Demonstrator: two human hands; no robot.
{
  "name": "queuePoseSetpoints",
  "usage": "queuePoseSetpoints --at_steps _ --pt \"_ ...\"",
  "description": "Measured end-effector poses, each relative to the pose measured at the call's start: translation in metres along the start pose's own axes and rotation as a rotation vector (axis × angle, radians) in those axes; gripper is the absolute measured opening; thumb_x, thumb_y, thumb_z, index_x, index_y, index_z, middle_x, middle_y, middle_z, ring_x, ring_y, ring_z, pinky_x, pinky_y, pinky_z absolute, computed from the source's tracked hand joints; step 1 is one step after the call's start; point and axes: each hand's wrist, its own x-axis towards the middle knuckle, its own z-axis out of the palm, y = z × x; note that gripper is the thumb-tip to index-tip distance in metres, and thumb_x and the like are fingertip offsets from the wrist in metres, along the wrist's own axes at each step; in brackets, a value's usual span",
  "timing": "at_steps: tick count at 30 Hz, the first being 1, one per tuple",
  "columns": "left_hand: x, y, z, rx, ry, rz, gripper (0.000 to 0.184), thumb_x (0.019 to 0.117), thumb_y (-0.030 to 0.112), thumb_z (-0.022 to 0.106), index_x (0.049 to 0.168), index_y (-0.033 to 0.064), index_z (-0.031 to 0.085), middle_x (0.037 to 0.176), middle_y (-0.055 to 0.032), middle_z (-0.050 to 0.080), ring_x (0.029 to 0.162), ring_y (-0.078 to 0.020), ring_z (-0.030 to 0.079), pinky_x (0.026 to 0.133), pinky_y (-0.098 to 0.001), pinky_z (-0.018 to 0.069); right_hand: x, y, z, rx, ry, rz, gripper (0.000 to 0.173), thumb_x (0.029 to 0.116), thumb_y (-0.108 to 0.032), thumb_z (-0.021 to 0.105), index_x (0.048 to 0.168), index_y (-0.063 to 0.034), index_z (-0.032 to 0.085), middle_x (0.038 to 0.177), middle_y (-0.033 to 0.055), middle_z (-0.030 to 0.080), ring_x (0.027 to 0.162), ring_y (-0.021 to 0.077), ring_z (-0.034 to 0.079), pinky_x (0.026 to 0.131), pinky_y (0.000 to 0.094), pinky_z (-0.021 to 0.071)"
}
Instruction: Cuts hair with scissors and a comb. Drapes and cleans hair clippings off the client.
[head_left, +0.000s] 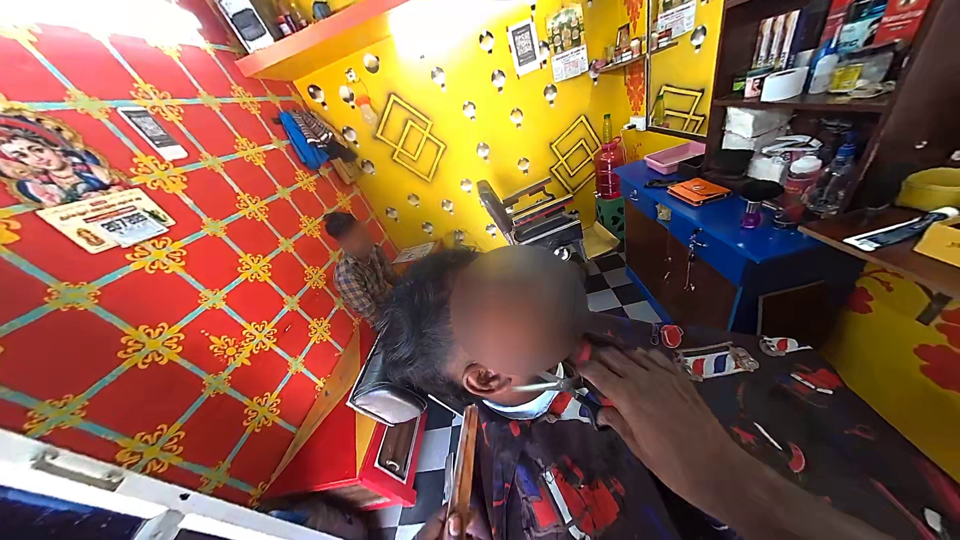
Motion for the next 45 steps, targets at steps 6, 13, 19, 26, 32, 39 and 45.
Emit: queuePoseSetpoints --at_steps 6,13,19,26,32,39,45 --pt "0.059 0.042 0.011 0.157 0.059 0.217 0.022 0.1019 0.011 0.056 0.107 -0.0071 0.068 0.087 -0.0006 0.072 0.071 -0.0027 0.067 0.065 -0.0201 0.0598 -0.081 0.047 0.036 0.604 -0.213 0.407 0.032 0.0929 -0.018 0.068 0.125 -0.0173 0.071 0.115 0.0073 0.072 0.1 0.025 0.071 0.087 0.0495 0.0585" --pt "0.077 0.039 0.042 0.431 -0.161 0.311 0.024 0.0966 0.023 0.066 0.109 0.0052 0.077 0.09 0.0015 0.076 0.073 -0.0031 0.069 0.067 -0.0236 0.0601 -0.151 0.109 0.041 0.724 -0.181 0.662 0.033 0.0927 -0.03 0.073 0.124 -0.0212 0.069 0.11 -0.0009 0.074 0.09 0.0166 0.073 0.077 0.0427 0.0628" --pt "0.07 0.047 0.063 0.455 -0.099 0.386 0.024 0.0956 0.024 0.068 0.107 0.0057 0.078 0.088 0.0014 0.076 0.071 -0.0029 0.067 0.067 -0.0241 0.0592 -0.176 0.142 0.035 0.769 -0.275 0.694 0.037 0.0914 -0.025 0.074 0.127 -0.0183 0.069 0.112 0.0019 0.074 0.093 0.0195 0.073 0.08 0.0466 0.0615" --pt "0.073 0.07 0.087 0.657 -0.2 0.334 0.021 0.0945 0.027 0.069 0.108 0.014 0.08 0.096 0.0023 0.077 0.084 -0.0079 0.071 0.078 -0.0313 0.0593 -0.17 0.157 0.054 0.831 -0.365 0.657 0.034 0.0913 -0.028 0.074 0.124 -0.0211 0.07 0.109 -0.0007 0.074 0.093 0.016 0.072 0.081 0.0433 0.0621" --pt "0.082 0.076 0.077 0.743 -0.2 0.32 0.021 0.096 0.024 0.067 0.108 0.0123 0.08 0.098 0.001 0.078 0.086 -0.0097 0.073 0.079 -0.0341 0.059 -0.162 0.158 0.065 0.913 -0.411 0.617 0.03 0.0937 -0.029 0.072 0.122 -0.0213 0.07 0.109 -0.0024 0.074 0.094 0.0134 0.073 0.082 0.0383 0.0627" --pt "0.081 0.08 0.07 0.771 -0.262 0.257 0.021 0.0967 0.024 0.067 0.108 0.0124 0.079 0.1 0.0 0.077 0.089 -0.0107 0.073 0.083 -0.035 0.0607 -0.134 0.141 0.055 0.892 -0.419 0.59 0.031 0.0917 -0.027 0.074 0.122 -0.0219 0.07 0.109 -0.0027 0.074 0.095 0.0128 0.072 0.085 0.0384 0.0615" --pt "0.038 0.066 0.061 0.695 -0.344 0.303 0.021 0.0961 0.03 0.067 0.108 0.0182 0.08 0.096 0.006 0.077 0.082 -0.0044 0.069 0.076 -0.0298 0.0549 -0.073 0.098 0.036 0.654 -0.334 0.414 0.024 0.091 -0.017 0.071 0.115 -0.0193 0.071 0.102 0.0018 0.073 0.088 0.0207 0.072 0.076 0.0452 0.0602"
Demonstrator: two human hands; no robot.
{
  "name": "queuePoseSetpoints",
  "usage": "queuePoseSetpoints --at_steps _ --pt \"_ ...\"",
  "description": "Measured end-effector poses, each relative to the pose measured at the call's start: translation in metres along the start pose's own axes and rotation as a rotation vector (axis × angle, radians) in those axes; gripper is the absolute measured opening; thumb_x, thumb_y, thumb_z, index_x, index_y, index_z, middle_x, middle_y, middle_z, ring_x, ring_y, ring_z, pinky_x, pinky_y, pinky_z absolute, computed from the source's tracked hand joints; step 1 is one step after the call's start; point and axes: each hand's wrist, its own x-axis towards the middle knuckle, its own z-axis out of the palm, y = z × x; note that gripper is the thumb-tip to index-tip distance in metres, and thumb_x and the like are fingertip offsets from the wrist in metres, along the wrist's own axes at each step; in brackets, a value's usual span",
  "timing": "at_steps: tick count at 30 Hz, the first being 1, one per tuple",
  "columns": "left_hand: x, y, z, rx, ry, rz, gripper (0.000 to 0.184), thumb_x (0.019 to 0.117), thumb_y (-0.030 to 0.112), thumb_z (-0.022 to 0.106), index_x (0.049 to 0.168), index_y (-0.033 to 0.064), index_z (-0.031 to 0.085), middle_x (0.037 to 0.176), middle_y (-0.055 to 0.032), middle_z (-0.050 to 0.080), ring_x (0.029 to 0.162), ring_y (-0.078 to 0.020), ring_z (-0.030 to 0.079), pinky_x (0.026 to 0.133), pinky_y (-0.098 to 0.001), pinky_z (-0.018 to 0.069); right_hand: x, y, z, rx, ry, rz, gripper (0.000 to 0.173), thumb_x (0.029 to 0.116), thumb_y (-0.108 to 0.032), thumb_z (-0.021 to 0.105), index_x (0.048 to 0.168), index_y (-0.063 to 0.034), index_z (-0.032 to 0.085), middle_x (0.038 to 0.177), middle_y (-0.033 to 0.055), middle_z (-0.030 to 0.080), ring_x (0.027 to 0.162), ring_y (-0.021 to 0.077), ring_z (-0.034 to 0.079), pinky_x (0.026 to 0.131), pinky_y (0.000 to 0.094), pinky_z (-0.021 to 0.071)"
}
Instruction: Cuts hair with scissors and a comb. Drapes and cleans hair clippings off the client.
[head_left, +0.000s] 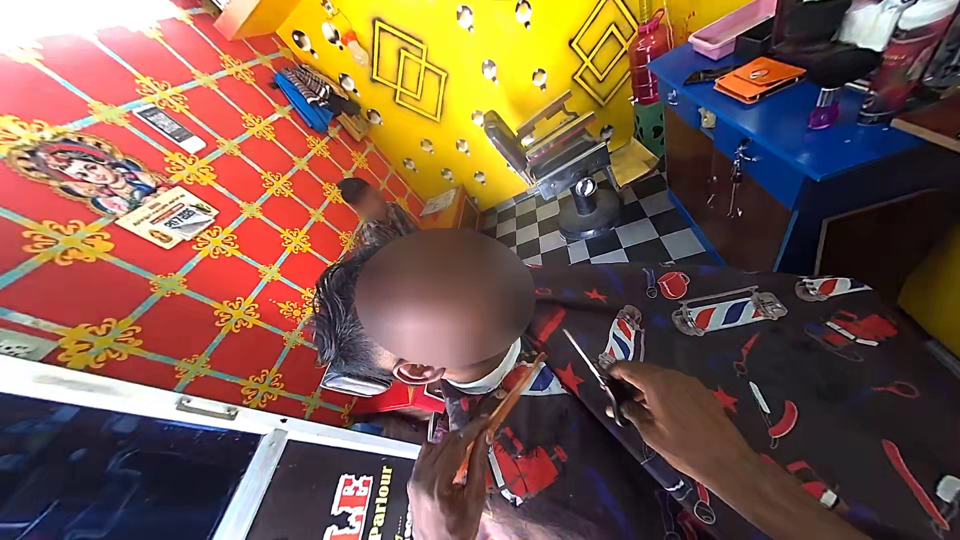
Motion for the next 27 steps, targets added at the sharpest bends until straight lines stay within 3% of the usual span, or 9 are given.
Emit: queuePoseSetpoints --at_steps 3,5,8,10,12,17,20,24,27 --pt "-0.026 0.013 0.0 -0.011 0.093 -0.066 0.021 0.0962 0.028 0.067 0.104 0.0137 0.08 0.091 0.0023 0.078 0.082 -0.0028 0.07 0.08 -0.0247 0.0546 0.023 -0.022 0.01 -0.015 0.04 -0.1 0.031 0.0853 -0.016 0.079 0.115 -0.0188 0.07 0.103 0.0014 0.072 0.089 0.0206 0.071 0.078 0.045 0.0603" --pt "-0.043 0.016 0.004 0.041 0.167 -0.107 0.023 0.0955 0.027 0.065 0.098 0.0096 0.08 0.085 -0.0016 0.076 0.078 -0.0044 0.067 0.079 -0.0238 0.0525 0.036 -0.029 0.02 -0.044 0.062 -0.156 0.026 0.0853 -0.011 0.077 0.11 -0.0144 0.071 0.098 0.0043 0.073 0.086 0.0236 0.072 0.075 0.0472 0.0593" --pt "-0.064 0.01 0.013 0.087 0.254 -0.163 0.031 0.098 0.027 0.06 0.098 0.0 0.076 0.087 -0.0082 0.074 0.082 -0.0057 0.065 0.084 -0.0221 0.0516 0.047 -0.042 0.031 -0.075 0.114 -0.22 0.025 0.0844 -0.009 0.077 0.109 -0.0131 0.071 0.097 0.0052 0.072 0.083 0.0243 0.071 0.07 0.0471 0.0589" --pt "-0.066 0.01 0.012 0.067 0.299 -0.212 0.037 0.0995 0.025 0.059 0.101 -0.0095 0.072 0.086 -0.0133 0.07 0.079 -0.0051 0.063 0.079 -0.0193 0.0526 0.055 -0.053 0.035 -0.112 0.135 -0.234 0.029 0.083 -0.011 0.079 0.111 -0.0141 0.071 0.096 0.0053 0.071 0.08 0.0243 0.071 0.065 0.0456 0.0588" --pt "-0.064 0.011 0.009 0.022 0.338 -0.255 0.039 0.1022 0.023 0.057 0.105 -0.0143 0.068 0.085 -0.0123 0.068 0.075 -0.0011 0.062 0.073 -0.0166 0.0538 0.059 -0.068 0.029 -0.104 0.094 -0.192 0.026 0.0867 -0.006 0.073 0.112 -0.0121 0.071 0.097 0.008 0.071 0.082 0.0266 0.071 0.067 0.0462 0.0576" --pt "-0.062 0.01 0.004 -0.016 0.35 -0.245 0.035 0.1029 0.018 0.058 0.11 -0.0153 0.066 0.088 -0.0088 0.069 0.077 0.0025 0.064 0.075 -0.0147 0.0552 0.065 -0.062 0.023 0.002 -0.092 -0.092 0.029 0.089 -0.016 0.075 0.117 -0.0119 0.069 0.106 0.0073 0.071 0.095 0.0249 0.069 0.083 0.0457 0.0558" --pt "-0.067 0.009 0.008 -0.001 0.332 -0.258 0.034 0.1023 0.019 0.059 0.107 -0.0131 0.068 0.084 -0.0083 0.068 0.073 0.0006 0.063 0.072 -0.0156 0.0547 0.064 -0.042 0.033 0.006 -0.051 -0.127 0.026 0.0852 -0.019 0.079 0.109 -0.014 0.07 0.101 0.0035 0.071 0.088 0.0206 0.069 0.076 0.043 0.0571" --pt "-0.069 0.009 0.013 -0.021 0.304 -0.264 0.037 0.102 0.022 0.058 0.107 -0.0134 0.068 0.085 -0.0086 0.069 0.074 0.0017 0.061 0.073 -0.0146 0.0531 0.067 -0.049 0.025 -0.011 -0.134 -0.086 0.026 0.0911 -0.017 0.073 0.116 -0.0118 0.07 0.108 0.0067 0.071 0.096 0.0244 0.07 0.084 0.0461 0.0558" --pt "-0.067 0.01 0.015 -0.015 0.317 -0.264 0.038 0.1014 0.022 0.058 0.105 -0.0144 0.068 0.085 -0.0093 0.069 0.075 0.0026 0.061 0.074 -0.0137 0.0526 0.071 -0.041 0.033 -0.017 -0.07 -0.137 0.028 0.0868 -0.012 0.075 0.114 -0.0139 0.071 0.102 0.0067 0.073 0.091 0.0257 0.072 0.078 0.0488 0.0577"
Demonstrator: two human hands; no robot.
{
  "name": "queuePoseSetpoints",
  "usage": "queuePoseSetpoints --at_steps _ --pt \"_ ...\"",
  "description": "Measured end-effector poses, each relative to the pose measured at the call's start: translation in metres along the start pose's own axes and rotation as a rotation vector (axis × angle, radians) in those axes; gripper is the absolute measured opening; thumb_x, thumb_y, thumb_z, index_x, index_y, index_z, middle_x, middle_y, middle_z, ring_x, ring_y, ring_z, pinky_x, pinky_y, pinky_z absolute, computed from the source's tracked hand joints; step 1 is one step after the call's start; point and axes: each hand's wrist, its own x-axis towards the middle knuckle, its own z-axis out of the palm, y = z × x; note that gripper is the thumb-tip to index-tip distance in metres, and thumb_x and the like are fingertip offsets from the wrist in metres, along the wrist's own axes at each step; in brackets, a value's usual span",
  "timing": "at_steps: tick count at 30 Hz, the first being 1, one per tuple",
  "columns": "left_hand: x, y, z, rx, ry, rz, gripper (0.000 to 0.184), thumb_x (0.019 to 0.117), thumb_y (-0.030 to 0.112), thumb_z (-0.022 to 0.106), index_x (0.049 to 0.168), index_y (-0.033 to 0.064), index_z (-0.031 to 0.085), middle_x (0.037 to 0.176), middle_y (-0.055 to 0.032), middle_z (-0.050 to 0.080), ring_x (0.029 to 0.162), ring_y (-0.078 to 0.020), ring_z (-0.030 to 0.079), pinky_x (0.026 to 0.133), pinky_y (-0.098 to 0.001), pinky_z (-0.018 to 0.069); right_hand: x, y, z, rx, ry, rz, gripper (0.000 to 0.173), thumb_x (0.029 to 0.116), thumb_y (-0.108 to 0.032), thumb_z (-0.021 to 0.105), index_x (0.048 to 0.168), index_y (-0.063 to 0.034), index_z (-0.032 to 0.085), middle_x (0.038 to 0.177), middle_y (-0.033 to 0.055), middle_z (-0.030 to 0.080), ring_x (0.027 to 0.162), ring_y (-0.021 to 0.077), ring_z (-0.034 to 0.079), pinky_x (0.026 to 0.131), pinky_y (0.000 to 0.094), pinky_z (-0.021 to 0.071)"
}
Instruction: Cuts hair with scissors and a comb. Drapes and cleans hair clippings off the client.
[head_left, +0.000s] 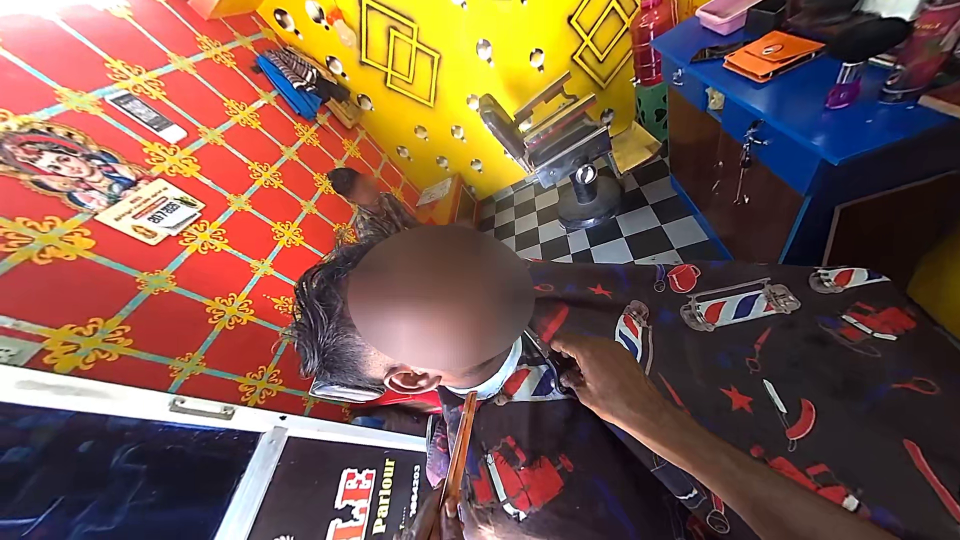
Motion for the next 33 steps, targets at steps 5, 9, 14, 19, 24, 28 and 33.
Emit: queuePoseSetpoints --at_steps 5,9,14,19,24,28,33 --pt "0.001 0.002 0.001 0.013 0.016 -0.021 0.037 0.1016 0.021 0.057 0.104 -0.0146 0.069 0.086 -0.0106 0.069 0.077 0.0034 0.062 0.077 -0.0131 0.0527 -0.002 0.001 -0.002 0.041 0.016 0.007 0.027 0.0868 -0.013 0.077 0.113 -0.0139 0.071 0.098 0.0061 0.074 0.089 0.0243 0.072 0.079 0.0477 0.0579" --pt "0.001 0.002 0.002 0.03 0.012 -0.027 0.038 0.1011 0.022 0.057 0.104 -0.0141 0.069 0.086 -0.0112 0.069 0.079 0.0024 0.062 0.079 -0.0137 0.052 -0.002 -0.007 -0.004 0.044 -0.046 0.009 0.027 0.0891 -0.014 0.075 0.116 -0.0121 0.071 0.107 0.0072 0.072 0.096 0.0249 0.07 0.084 0.0469 0.0563" --pt "0.001 0.002 0.002 0.02 0.017 -0.03 0.037 0.1005 0.021 0.058 0.104 -0.0143 0.069 0.088 -0.0117 0.069 0.081 0.0028 0.062 0.081 -0.0137 0.052 -0.003 0.002 0.01 0.014 0.095 -0.067 0.027 0.0852 -0.011 0.077 0.112 -0.0144 0.072 0.1 0.0045 0.073 0.086 0.0226 0.072 0.076 0.0456 0.0588" --pt "0.0 0.0 0.001 0.012 0.017 -0.027 0.036 0.0999 0.02 0.058 0.103 -0.0141 0.07 0.089 -0.0128 0.07 0.082 0.0021 0.063 0.081 -0.0136 0.0527 -0.002 -0.002 0.013 -0.025 0.143 -0.125 0.03 0.0834 -0.012 0.079 0.113 -0.0128 0.072 0.103 0.0054 0.073 0.088 0.0235 0.072 0.075 0.0452 0.0594" --pt "-0.002 -0.003 -0.003 0.036 0.014 -0.034 0.039 0.1011 0.023 0.056 0.104 -0.0132 0.07 0.088 -0.0113 0.069 0.08 0.0019 0.063 0.079 -0.0141 0.0528 -0.002 0.0 0.018 -0.016 0.179 -0.121 0.031 0.0841 -0.01 0.078 0.114 -0.0135 0.072 0.099 0.0046 0.073 0.083 0.0227 0.072 0.072 0.0445 0.0597" --pt "0.001 -0.002 -0.005 0.038 0.022 -0.048 0.039 0.1011 0.022 0.055 0.104 -0.0139 0.07 0.086 -0.0112 0.068 0.078 0.0023 0.061 0.077 -0.0134 0.0522 -0.006 -0.002 0.023 0.043 0.252 -0.124 0.03 0.0849 -0.009 0.076 0.115 -0.0128 0.073 0.103 0.0034 0.074 0.083 0.0198 0.072 0.073 0.0415 0.0605" --pt "0.029 -0.008 -0.011 -0.05 0.063 0.035 0.028 0.1031 0.019 0.057 0.113 -0.0038 0.07 0.094 -0.002 0.071 0.082 0.0002 0.066 0.077 -0.018 0.0577 -0.022 0.0 0.024 0.215 0.398 -0.135 0.034 0.086 -0.016 0.078 0.119 -0.0143 0.07 0.102 0.001 0.071 0.085 0.0151 0.07 0.073 0.0372 0.0608"
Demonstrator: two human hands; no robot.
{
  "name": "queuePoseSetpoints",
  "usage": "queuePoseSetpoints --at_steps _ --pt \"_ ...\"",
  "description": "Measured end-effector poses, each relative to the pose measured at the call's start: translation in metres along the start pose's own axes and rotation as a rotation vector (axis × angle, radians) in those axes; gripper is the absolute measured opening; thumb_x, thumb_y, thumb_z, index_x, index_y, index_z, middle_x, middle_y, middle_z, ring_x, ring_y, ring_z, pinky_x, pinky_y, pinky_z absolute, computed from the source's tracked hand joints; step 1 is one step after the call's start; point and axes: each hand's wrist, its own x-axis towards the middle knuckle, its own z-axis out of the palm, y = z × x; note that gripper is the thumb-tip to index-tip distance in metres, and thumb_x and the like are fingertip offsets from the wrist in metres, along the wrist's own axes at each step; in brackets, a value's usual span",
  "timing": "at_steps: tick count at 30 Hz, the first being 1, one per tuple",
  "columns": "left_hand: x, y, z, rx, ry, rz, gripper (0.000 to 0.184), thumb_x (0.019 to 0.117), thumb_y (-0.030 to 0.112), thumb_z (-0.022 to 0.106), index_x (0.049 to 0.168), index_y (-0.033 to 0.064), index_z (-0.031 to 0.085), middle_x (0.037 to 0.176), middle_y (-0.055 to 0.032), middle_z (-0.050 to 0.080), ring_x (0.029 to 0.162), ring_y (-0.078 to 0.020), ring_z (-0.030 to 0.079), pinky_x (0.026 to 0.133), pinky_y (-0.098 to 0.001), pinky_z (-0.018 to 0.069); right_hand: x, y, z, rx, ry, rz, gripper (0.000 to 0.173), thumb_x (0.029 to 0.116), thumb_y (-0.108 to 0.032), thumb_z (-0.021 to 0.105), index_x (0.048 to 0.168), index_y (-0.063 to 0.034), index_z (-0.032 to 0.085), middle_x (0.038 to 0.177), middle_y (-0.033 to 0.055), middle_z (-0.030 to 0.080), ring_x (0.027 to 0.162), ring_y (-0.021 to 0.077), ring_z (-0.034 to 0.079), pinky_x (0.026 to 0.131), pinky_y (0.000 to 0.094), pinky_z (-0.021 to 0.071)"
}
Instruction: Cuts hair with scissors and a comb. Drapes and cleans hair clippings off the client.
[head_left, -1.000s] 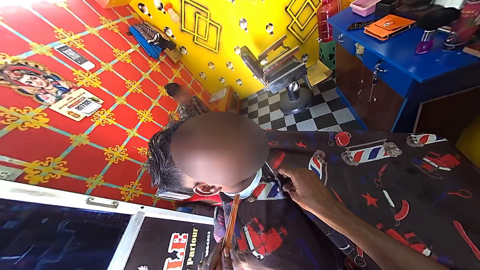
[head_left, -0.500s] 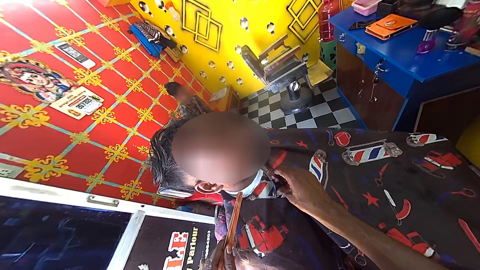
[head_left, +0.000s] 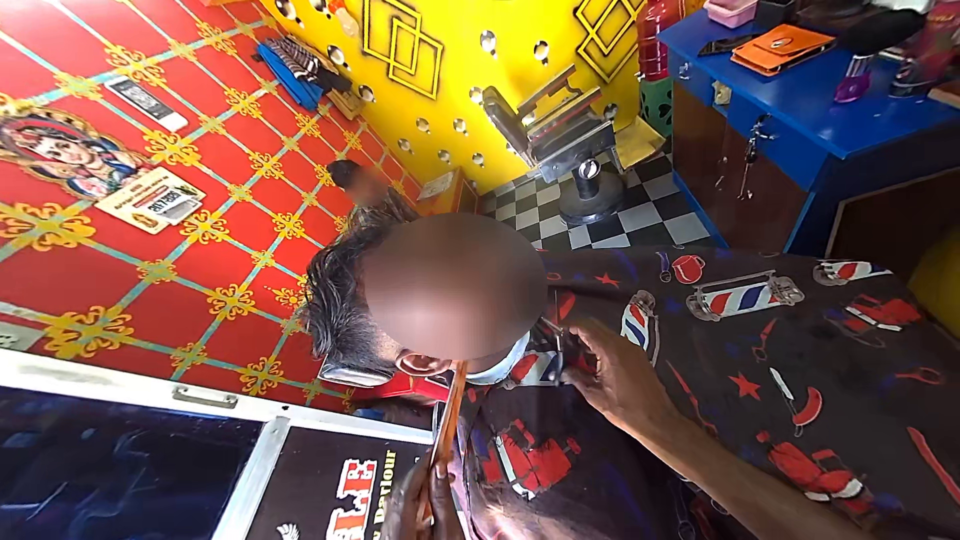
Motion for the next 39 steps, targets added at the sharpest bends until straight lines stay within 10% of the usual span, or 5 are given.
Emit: queuePoseSetpoints --at_steps 10,25,35,39 --pt "0.058 -0.036 0.023 0.151 -0.177 0.334 0.017 0.095 0.026 0.069 0.103 0.017 0.081 0.098 0.0005 0.078 0.085 -0.0115 0.07 0.081 -0.0364 0.0517 -0.059 0.019 -0.04 -0.032 0.064 0.161 0.022 0.0883 -0.016 0.073 0.111 -0.0186 0.072 0.101 -0.0061 0.073 0.084 0.0077 0.071 0.073 0.0294 0.063" --pt "0.091 -0.034 0.015 0.211 -0.267 0.529 0.016 0.0931 0.024 0.07 0.102 0.0211 0.083 0.098 -0.0009 0.077 0.08 -0.0127 0.069 0.079 -0.0438 0.045 -0.094 0.0 -0.043 -0.251 0.111 0.342 0.032 0.0861 -0.011 0.079 0.117 -0.0173 0.071 0.102 -0.0014 0.073 0.085 0.0142 0.072 0.076 0.0375 0.0629" --pt "0.108 -0.008 0.002 0.212 -0.247 0.663 0.02 0.0936 0.022 0.069 0.104 0.0106 0.082 0.085 -0.0091 0.073 0.074 -0.0212 0.065 0.074 -0.043 0.047 -0.021 0.007 -0.018 -0.521 0.214 -0.049 0.028 0.0888 0.001 0.07 0.116 -0.0059 0.071 0.105 0.0151 0.071 0.086 0.0355 0.071 0.068 0.0529 0.0569" --pt "0.113 -0.012 0.006 0.254 -0.339 0.682 0.022 0.0948 0.023 0.066 0.105 0.0104 0.082 0.085 -0.0105 0.072 0.074 -0.0235 0.066 0.072 -0.0446 0.0469 0.013 0.025 -0.004 -0.6 0.324 -0.185 0.029 0.0914 0.003 0.065 0.117 -0.0096 0.07 0.112 0.0118 0.073 0.099 0.0313 0.072 0.09 0.0527 0.0539"
